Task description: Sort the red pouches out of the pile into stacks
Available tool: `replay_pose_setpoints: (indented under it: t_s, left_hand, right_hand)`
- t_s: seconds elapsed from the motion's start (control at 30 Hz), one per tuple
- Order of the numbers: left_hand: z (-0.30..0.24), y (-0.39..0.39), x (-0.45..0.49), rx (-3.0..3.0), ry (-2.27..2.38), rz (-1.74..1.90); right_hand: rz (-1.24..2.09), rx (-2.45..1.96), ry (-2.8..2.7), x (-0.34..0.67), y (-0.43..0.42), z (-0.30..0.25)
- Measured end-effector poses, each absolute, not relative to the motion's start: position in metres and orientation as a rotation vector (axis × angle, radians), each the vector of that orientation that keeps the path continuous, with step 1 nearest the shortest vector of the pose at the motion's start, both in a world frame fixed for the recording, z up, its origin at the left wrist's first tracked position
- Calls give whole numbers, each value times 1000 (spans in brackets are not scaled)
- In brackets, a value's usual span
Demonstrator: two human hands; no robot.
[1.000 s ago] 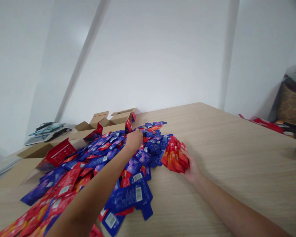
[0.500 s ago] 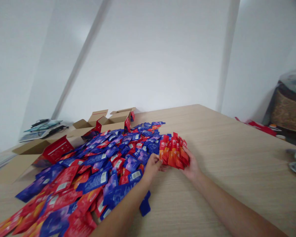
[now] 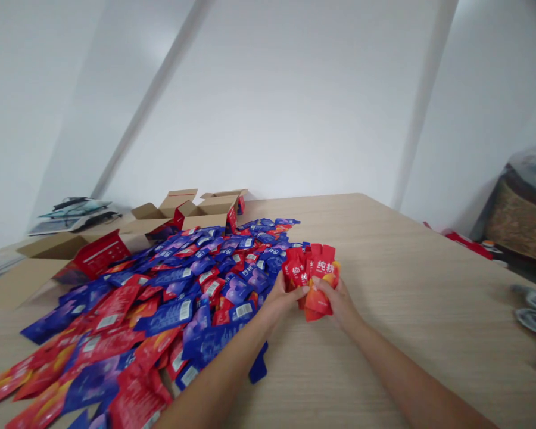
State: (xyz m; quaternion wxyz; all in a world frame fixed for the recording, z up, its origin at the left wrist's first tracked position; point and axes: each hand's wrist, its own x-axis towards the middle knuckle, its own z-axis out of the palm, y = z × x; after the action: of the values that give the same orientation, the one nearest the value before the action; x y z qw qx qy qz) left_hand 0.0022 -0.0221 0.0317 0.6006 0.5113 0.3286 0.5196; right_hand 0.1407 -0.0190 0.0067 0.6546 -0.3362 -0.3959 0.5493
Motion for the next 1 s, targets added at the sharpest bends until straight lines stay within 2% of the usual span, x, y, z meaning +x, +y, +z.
replay_pose_setpoints:
  t_s: [0.17,0.3,0.43,0.67,0.9,1.0]
  left_hand:
    - [22,-30,-3,1327,672,1148]
    - [9,-33,-7,1455,737,1008]
    - [-4,-32,1,1380,706,1023]
    - [-11,-33,16,1245,656,1110]
    - [-11,-36,35,1058,687,1197]
    - [-16,-31,35,1109,683,1193]
  right_hand:
    - [956,-917,-1243,143,-29,10]
    - [873,-837,-1468,159,-38,3]
    - [993,-823,-1455,176,-43,-5]
    - [1474,-773,-1324,174,-44,-5]
    - [1271,-702,-1332,174,-51,-5]
    - [1334,-690,-1330,177,-50,-4]
